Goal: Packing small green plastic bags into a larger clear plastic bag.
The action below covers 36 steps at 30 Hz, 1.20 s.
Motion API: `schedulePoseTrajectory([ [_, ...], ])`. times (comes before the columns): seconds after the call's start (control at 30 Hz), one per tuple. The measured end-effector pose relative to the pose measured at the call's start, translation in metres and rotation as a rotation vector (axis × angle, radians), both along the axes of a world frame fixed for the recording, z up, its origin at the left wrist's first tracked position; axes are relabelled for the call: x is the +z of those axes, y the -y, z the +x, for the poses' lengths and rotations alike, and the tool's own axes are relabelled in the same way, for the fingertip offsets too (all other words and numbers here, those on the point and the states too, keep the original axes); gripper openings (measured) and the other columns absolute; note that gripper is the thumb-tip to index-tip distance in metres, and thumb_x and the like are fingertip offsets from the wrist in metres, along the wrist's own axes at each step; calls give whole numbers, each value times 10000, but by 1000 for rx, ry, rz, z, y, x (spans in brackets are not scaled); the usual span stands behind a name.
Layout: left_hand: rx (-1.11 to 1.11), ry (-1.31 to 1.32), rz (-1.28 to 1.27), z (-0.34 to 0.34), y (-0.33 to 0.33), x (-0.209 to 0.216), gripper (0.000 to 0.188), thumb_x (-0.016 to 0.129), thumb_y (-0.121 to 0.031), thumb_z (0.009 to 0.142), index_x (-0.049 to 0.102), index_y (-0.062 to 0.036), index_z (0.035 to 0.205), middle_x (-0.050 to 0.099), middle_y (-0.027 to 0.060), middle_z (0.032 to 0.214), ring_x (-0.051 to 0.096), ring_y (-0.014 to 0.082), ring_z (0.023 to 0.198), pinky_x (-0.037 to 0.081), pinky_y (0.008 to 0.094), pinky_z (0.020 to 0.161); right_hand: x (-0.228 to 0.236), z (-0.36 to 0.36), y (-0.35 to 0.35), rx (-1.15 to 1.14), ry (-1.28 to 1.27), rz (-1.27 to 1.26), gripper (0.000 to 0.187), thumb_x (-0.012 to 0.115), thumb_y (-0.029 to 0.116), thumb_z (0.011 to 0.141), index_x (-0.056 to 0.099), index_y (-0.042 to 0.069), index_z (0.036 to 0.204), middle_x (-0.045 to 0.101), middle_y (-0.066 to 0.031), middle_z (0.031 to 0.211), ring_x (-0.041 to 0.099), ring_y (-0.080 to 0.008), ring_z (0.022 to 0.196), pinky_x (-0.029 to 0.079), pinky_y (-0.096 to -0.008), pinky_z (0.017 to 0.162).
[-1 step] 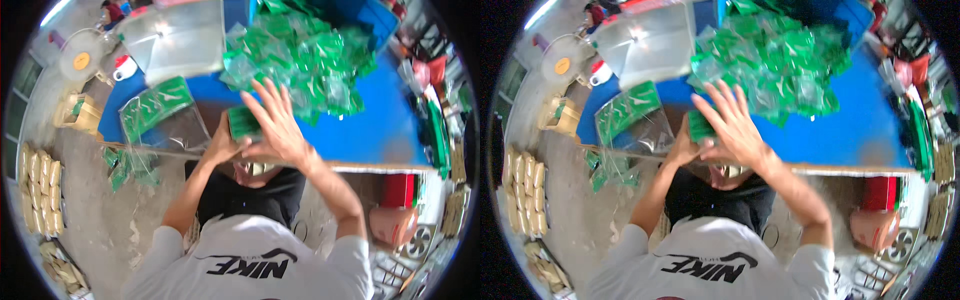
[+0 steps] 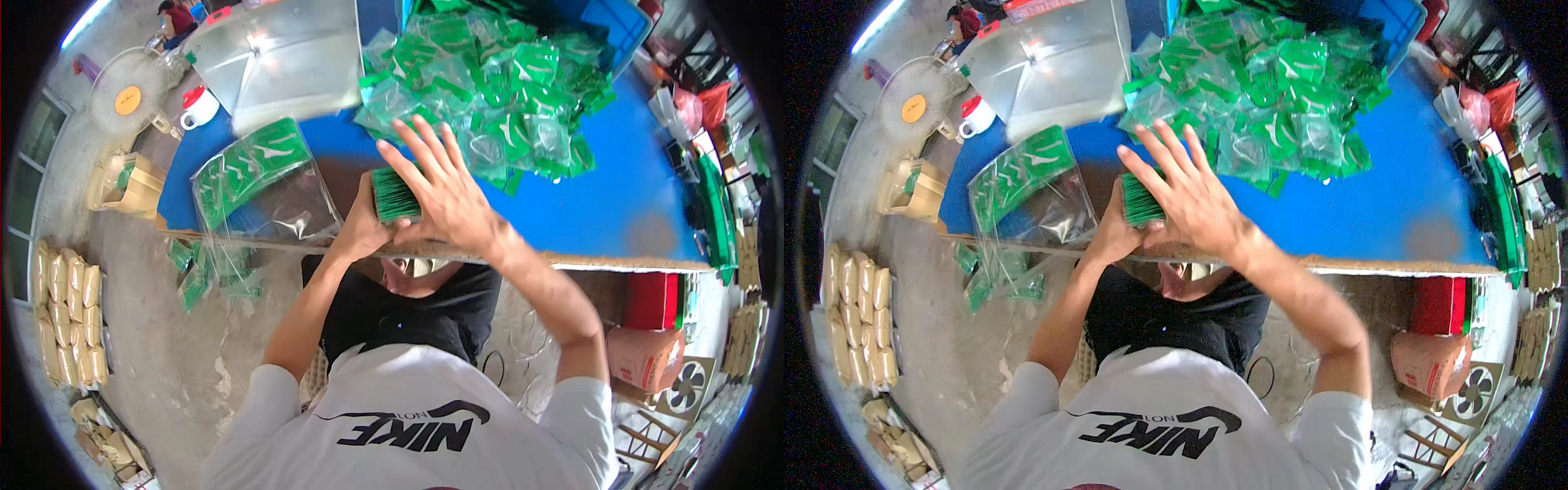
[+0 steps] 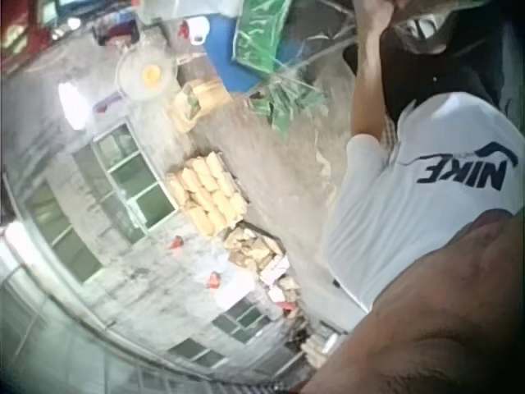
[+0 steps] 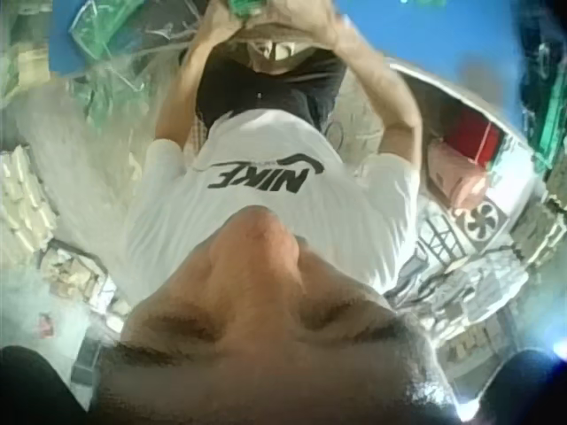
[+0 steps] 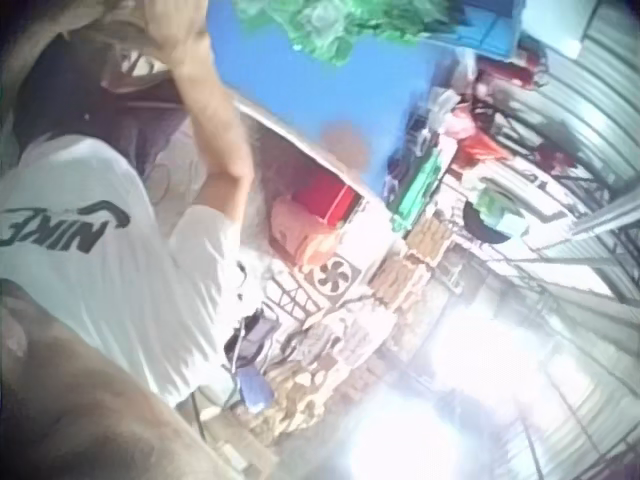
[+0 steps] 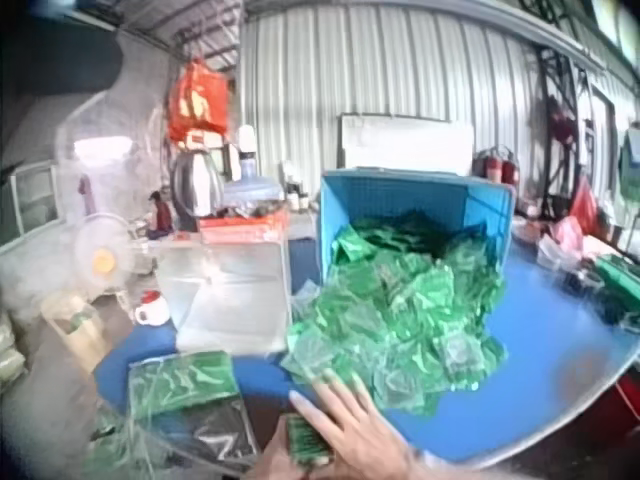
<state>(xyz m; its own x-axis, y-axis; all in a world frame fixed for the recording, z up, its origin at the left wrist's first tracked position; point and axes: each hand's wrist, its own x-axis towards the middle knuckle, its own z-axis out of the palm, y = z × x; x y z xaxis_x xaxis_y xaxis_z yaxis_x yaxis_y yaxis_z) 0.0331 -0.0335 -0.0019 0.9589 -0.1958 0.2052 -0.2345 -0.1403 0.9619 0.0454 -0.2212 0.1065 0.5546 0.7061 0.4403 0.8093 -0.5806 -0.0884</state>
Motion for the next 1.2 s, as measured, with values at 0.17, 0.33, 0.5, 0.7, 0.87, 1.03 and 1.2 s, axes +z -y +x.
schedulePoseTrajectory([
  [0.17, -178, 116, 15, -15, 1, 35, 946, 877, -159, 720, 322, -42, 1476, 564, 158, 1310, 570, 262, 1206, 440, 393, 1046, -4, 13, 33, -94, -660, 58, 763, 874, 425, 636, 612, -6, 1209, 708, -207, 1033, 701, -335, 962, 534, -432, 879],
  [0.33, 253, -209, -714, -50, 40, 14, 762, 673, -273, 968, 226, -49, 1543, 409, 201, 1449, 430, 263, 1334, 371, 377, 1105, -50, -11, 20, -145, -1162, 780, 661, 904, 301, 686, 635, -30, 1191, 707, -117, 1072, 642, -173, 984, 526, -347, 888],
  [0.5, 347, -56, -642, -54, 33, -10, 576, 433, -452, 1061, 370, -37, 1455, 458, 120, 1293, 475, 184, 1168, 396, 342, 1021, -71, -40, -9, -152, -953, 885, 639, 894, 297, 729, 603, -28, 1196, 690, -124, 1092, 635, -174, 1010, 519, -337, 900],
  [0.7, 435, 8, -290, -50, 26, 1, 461, 451, -398, 1063, 496, -22, 1326, 501, 74, 1192, 477, 140, 1052, 409, 304, 920, -72, -54, -17, -122, -1031, 916, 553, 853, 197, 748, 598, -25, 1186, 689, -127, 1103, 648, -176, 1005, 520, -337, 898],
  [0.87, 514, 25, -188, -61, 25, 5, 401, 546, -322, 1026, 509, -18, 1285, 490, 124, 1221, 480, 218, 1117, 393, 352, 984, -80, -56, -18, -24, -1277, 1033, 507, 825, 92, 769, 593, 6, 1212, 684, -77, 1121, 632, -142, 1021, 515, -326, 924],
  [1.03, 551, 191, 117, -72, 15, 25, 454, 549, -308, 1016, 463, -6, 1344, 437, 198, 1323, 459, 316, 1198, 363, 414, 1053, -81, -69, -22, 4, -1249, 1070, 478, 793, 68, 793, 593, 9, 1224, 678, -56, 1100, 629, -136, 1001, 511, -309, 907],
  [1.2, 474, 390, 595, -66, -74, 45, 652, 653, -240, 904, 375, -43, 1460, 278, 248, 1515, 285, 420, 1417, 244, 515, 1171, -99, -65, -14, -69, -1609, 1477, 638, 781, 313, 805, 543, 2, 1309, 653, -118, 1181, 636, -230, 1082, 509, -370, 964],
])
